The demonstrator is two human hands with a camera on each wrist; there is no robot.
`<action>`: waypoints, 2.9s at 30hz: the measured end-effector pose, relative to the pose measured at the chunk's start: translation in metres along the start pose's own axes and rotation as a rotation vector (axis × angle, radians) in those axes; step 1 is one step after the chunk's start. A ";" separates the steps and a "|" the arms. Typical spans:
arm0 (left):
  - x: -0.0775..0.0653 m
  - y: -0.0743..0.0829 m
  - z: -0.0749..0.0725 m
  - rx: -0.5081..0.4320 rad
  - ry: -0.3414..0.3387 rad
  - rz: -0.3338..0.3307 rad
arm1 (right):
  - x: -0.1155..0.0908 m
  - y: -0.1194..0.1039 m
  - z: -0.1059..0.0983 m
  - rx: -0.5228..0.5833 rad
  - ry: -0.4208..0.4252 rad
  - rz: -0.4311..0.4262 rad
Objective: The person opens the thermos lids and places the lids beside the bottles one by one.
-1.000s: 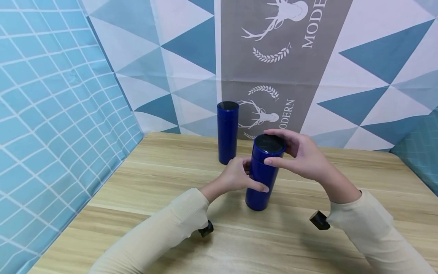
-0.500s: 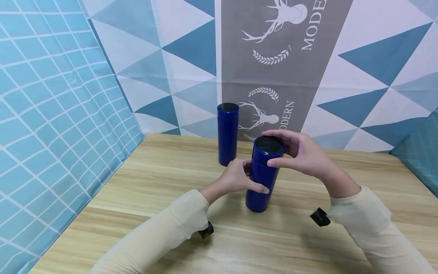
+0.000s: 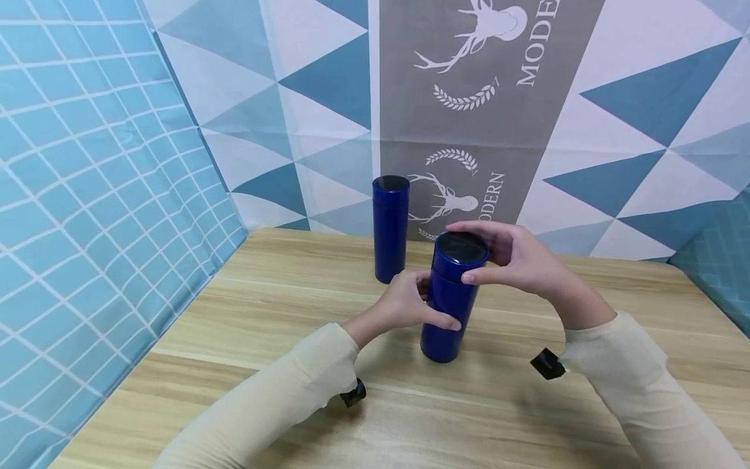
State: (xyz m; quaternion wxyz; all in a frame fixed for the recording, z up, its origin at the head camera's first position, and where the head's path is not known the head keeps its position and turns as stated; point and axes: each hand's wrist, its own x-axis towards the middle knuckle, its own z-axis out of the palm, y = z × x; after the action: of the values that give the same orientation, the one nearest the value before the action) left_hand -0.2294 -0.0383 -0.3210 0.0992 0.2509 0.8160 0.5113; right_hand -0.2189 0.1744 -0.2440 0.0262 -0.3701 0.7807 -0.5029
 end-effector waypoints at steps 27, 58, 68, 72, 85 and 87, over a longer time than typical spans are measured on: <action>0.000 -0.001 0.000 -0.007 0.011 -0.004 | 0.006 0.011 -0.011 0.171 -0.138 0.002; 0.000 0.002 0.001 0.003 0.015 0.011 | -0.018 -0.027 0.035 -0.060 0.341 0.203; -0.002 -0.002 0.003 -0.002 0.010 0.020 | -0.016 -0.020 0.044 -0.028 0.383 0.194; 0.000 -0.001 0.001 -0.009 0.007 0.018 | -0.014 -0.019 0.038 -0.004 0.332 0.172; 0.002 0.000 0.000 -0.007 0.001 -0.007 | -0.012 -0.014 0.025 0.033 0.218 0.157; 0.002 0.000 0.000 -0.010 -0.001 -0.005 | -0.012 -0.013 0.023 0.036 0.203 0.153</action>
State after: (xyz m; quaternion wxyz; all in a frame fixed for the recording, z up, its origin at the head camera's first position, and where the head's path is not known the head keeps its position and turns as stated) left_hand -0.2309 -0.0373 -0.3212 0.1021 0.2486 0.8140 0.5149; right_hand -0.1933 0.1610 -0.2490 -0.0080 -0.2562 0.7961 -0.5481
